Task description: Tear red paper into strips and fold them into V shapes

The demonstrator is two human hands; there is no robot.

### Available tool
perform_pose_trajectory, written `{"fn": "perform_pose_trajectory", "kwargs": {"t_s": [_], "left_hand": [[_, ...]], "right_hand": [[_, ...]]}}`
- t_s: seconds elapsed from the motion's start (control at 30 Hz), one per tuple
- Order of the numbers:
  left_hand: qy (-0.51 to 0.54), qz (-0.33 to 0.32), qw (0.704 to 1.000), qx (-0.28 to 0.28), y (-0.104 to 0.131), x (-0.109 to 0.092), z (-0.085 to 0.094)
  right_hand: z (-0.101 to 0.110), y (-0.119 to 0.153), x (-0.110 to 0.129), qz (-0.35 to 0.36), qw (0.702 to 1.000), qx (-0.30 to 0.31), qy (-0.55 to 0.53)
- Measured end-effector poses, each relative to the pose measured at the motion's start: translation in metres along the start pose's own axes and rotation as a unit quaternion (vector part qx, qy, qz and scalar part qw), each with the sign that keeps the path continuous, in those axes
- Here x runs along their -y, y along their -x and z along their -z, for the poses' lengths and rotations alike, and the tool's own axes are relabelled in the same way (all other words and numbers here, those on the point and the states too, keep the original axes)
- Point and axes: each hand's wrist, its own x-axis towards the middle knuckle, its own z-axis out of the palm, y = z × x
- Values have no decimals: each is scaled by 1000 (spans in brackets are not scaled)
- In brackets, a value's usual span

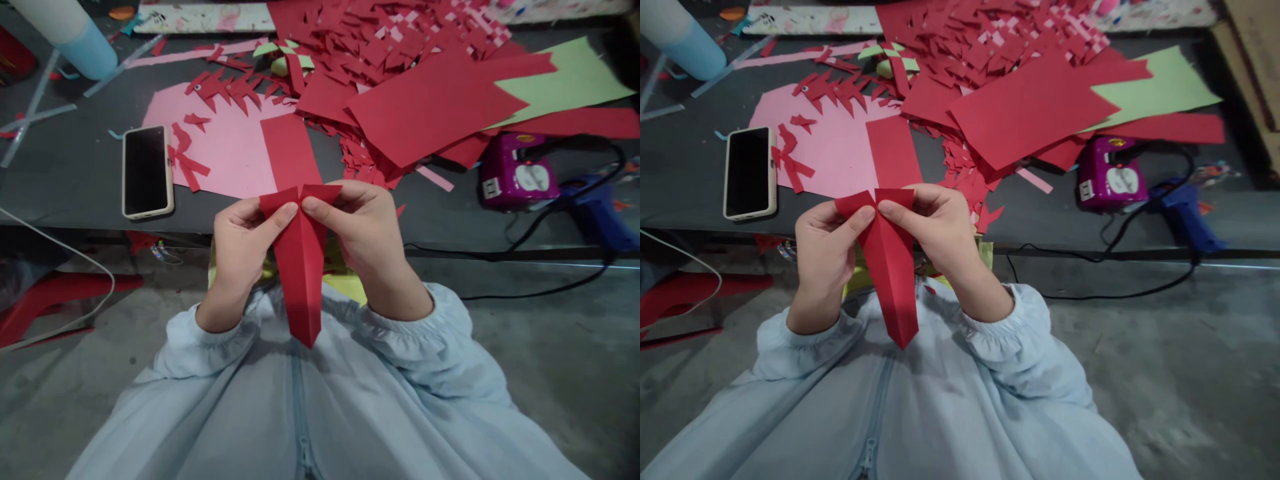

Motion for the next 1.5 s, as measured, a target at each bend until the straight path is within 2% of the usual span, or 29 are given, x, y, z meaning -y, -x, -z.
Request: {"fn": "perform_pose_trajectory", "kwargs": {"t_s": [0.13,0.33,0.5,0.87,0.97,1.07,1.2,1.5], "left_hand": [[-5,-6,1000,-12,1,0,0],[-44,33,998,30,0,-3,7],[-59,12,998,26,0,0,10],[-43,-38,998,-14,4,7,2],[-48,-40,998,-13,3,6,5],[-50,-27,998,-4,2,5,9],[-65,18,998,7,1,4,12],[-62,8,998,-24,5,6,7]], "right_hand": [[-4,0,0,3,1000,-21,-6],[-1,-2,2,2,1000,5,-20],[3,-2,0,-33,998,32,-31],[-5,3,-7,-3,999,-34,-33],[-3,3,-5,-37,998,0,-50],[-1,2,-3,-56,997,26,-52],[0,1,-3,-51,998,15,-31],[-3,4,-9,-37,999,-19,-24]]}}
